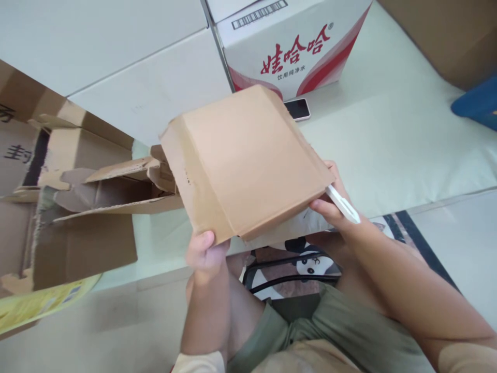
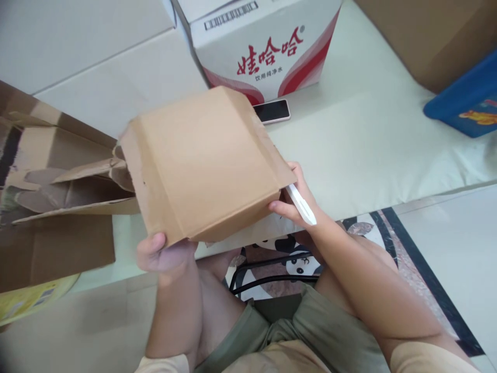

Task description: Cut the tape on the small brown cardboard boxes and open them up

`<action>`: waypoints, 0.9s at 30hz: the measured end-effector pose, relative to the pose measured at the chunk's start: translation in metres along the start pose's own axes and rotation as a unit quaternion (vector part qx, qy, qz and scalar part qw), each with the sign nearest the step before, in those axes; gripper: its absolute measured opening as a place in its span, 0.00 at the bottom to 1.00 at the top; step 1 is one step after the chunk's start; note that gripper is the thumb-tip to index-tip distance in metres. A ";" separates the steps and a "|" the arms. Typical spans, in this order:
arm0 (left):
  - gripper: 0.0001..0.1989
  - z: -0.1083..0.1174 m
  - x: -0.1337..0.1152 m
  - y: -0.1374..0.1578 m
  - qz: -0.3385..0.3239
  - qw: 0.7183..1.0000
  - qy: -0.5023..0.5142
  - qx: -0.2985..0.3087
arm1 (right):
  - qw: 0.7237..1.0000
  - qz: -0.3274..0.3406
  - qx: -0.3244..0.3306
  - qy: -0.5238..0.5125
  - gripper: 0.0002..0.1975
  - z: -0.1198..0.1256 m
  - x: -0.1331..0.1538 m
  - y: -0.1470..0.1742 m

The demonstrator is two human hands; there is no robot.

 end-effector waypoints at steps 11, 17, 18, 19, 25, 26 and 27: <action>0.17 0.001 0.014 -0.032 -0.052 0.996 -0.052 -0.048 | 0.977 -0.047 -0.156 0.139 0.26 0.016 0.003 0.000; 0.14 0.014 0.007 -0.037 -0.063 0.981 -0.091 -0.158 | 0.967 -0.007 -0.156 0.200 0.24 0.012 0.015 0.001; 0.14 0.016 0.005 -0.037 -0.063 0.977 -0.100 -0.175 | 0.968 -0.006 -0.154 0.198 0.25 0.011 0.016 0.001; 0.15 0.017 0.004 -0.036 -0.057 0.974 -0.110 -0.188 | 0.968 -0.006 -0.154 0.196 0.25 0.011 0.016 0.001; 0.22 0.020 0.000 -0.030 -0.015 0.982 -0.129 -0.137 | 0.963 0.023 -0.192 0.189 0.21 0.013 0.011 0.003; 0.24 0.019 0.000 -0.028 -0.019 0.985 -0.125 -0.116 | 0.965 0.020 -0.199 0.172 0.20 0.013 0.009 0.004; 0.26 0.018 -0.001 -0.027 -0.030 0.987 -0.122 -0.099 | 0.968 0.010 -0.203 0.149 0.20 0.013 0.006 0.004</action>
Point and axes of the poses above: each hand's wrist, its own y-axis away from the middle knuckle, its own z-axis out of the back of the hand, x = y × z, the point moved 2 cm from there along -y, towards the middle knuckle, and after that the axes turned 14 degrees about z, right-handed, at the moved point
